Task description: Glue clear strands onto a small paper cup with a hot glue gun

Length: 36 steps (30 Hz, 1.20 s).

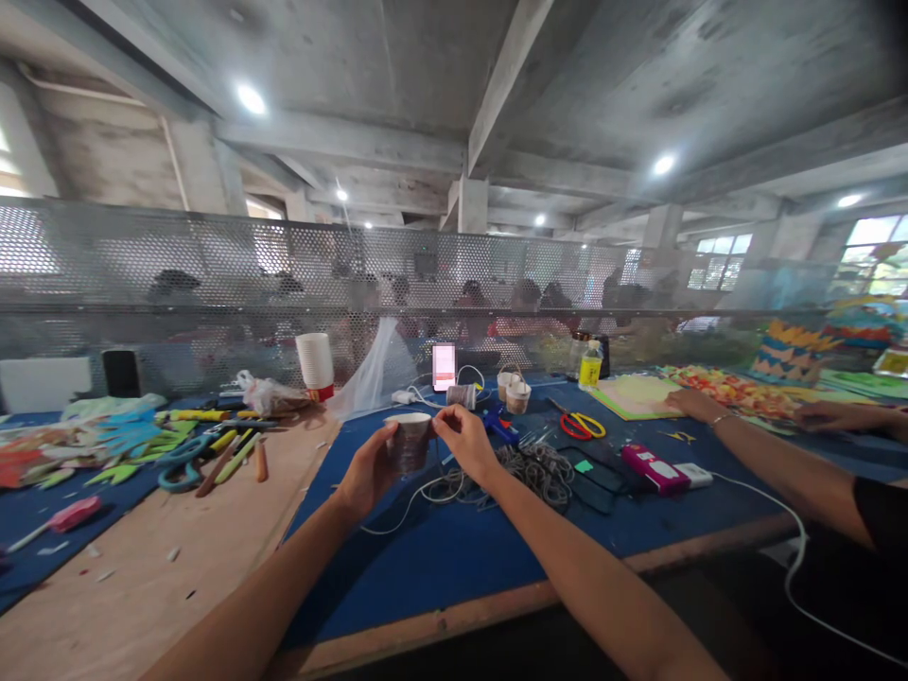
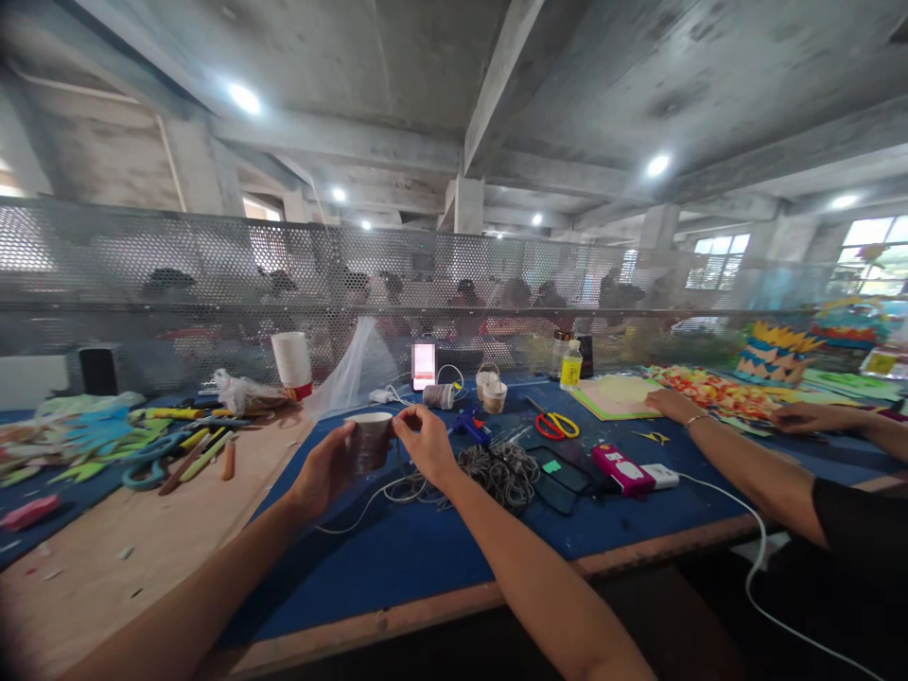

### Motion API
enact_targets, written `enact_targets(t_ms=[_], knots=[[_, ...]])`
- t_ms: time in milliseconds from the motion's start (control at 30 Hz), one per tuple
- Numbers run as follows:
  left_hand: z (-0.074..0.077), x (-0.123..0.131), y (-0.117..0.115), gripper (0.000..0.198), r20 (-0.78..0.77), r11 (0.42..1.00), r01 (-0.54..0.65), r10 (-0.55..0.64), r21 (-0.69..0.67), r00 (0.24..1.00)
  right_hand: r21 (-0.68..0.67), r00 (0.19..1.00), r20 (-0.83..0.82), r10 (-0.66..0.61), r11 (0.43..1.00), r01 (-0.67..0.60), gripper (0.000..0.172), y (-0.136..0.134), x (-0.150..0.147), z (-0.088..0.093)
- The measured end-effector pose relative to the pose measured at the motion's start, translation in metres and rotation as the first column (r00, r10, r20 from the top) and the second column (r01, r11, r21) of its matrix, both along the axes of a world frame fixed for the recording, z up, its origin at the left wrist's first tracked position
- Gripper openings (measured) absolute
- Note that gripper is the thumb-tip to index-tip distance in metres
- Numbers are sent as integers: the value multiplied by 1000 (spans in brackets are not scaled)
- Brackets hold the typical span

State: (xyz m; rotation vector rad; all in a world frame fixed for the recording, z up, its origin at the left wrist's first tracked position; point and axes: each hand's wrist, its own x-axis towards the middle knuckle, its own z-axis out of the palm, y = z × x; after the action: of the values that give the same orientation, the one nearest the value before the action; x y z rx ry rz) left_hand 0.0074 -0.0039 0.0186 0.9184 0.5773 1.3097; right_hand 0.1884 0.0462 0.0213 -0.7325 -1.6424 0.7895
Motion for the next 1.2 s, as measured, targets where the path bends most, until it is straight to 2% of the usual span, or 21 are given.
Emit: enact_targets(t_ms=[400,1000,1200], knots=[[0,0,0,39,-20,1000,-22,22,-19,1000,-56,998,-48,51,997,-54,17,6,1,-3],[0,0,-1,46,-11,999,35,-35,4,999,-85,994,-71,87,992,-93,18,9,2,-6],[-1,0,1,42,-20,999,33,-32,1,999,-124,989,-89,119,984,-129,19,7,3,-4]])
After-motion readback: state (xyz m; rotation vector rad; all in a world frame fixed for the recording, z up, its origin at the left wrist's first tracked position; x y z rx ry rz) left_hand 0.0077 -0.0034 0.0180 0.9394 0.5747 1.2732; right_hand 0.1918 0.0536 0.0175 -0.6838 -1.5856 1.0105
